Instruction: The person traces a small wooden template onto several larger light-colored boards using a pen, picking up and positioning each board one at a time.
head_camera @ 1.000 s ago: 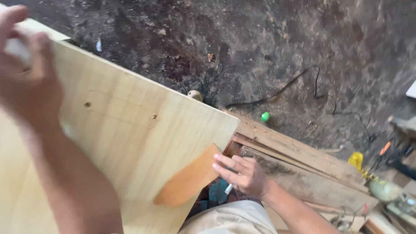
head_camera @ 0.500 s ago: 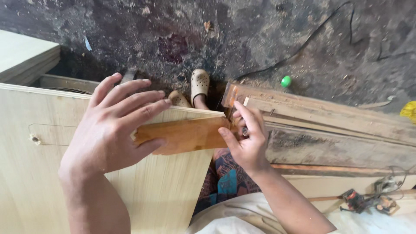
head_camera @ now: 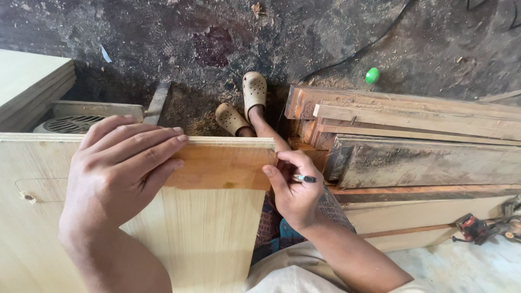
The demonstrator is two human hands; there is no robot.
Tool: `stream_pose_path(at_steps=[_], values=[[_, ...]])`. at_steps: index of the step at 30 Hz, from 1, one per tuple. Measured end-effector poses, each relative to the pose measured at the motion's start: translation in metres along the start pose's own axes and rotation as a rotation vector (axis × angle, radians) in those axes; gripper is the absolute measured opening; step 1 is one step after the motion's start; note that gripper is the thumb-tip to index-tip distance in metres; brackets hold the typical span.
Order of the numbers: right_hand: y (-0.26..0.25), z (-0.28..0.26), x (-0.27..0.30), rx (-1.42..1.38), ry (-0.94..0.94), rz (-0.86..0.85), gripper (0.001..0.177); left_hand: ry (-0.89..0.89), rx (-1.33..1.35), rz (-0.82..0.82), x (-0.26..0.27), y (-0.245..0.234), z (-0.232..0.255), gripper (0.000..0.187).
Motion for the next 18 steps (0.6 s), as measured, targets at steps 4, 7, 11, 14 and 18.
stream_pose_path(at_steps=[4,7,11,14,18], values=[[0.001,-0.006,0.000,-0.042,0.005,-0.023,0.031,-0.044,0.028,-0.015,0.000,-0.001,0.000,0.029],[0.004,-0.014,0.003,0.089,-0.042,0.010,0.033,-0.037,0.019,-0.006,-0.001,-0.002,0.001,0.030],[0.007,-0.020,-0.001,0.111,-0.107,0.014,0.037,-0.031,0.014,0.014,-0.004,-0.004,0.002,0.031],[0.007,-0.020,-0.004,0.136,-0.123,0.018,0.038,-0.044,0.007,0.014,-0.004,-0.004,0.004,0.029],[0.007,-0.018,-0.006,0.127,-0.141,0.020,0.038,-0.040,-0.026,0.023,-0.006,-0.005,0.006,0.027]])
Point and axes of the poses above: each hand's wrist, its own x-axis away from the middle knuckle, its own y-axis out of the palm, z = x × y, the point moved 2 cm from there along -x, towards the middle knuckle, and after that the axes turned 7 degrees about -x, right-handed, at the moved point
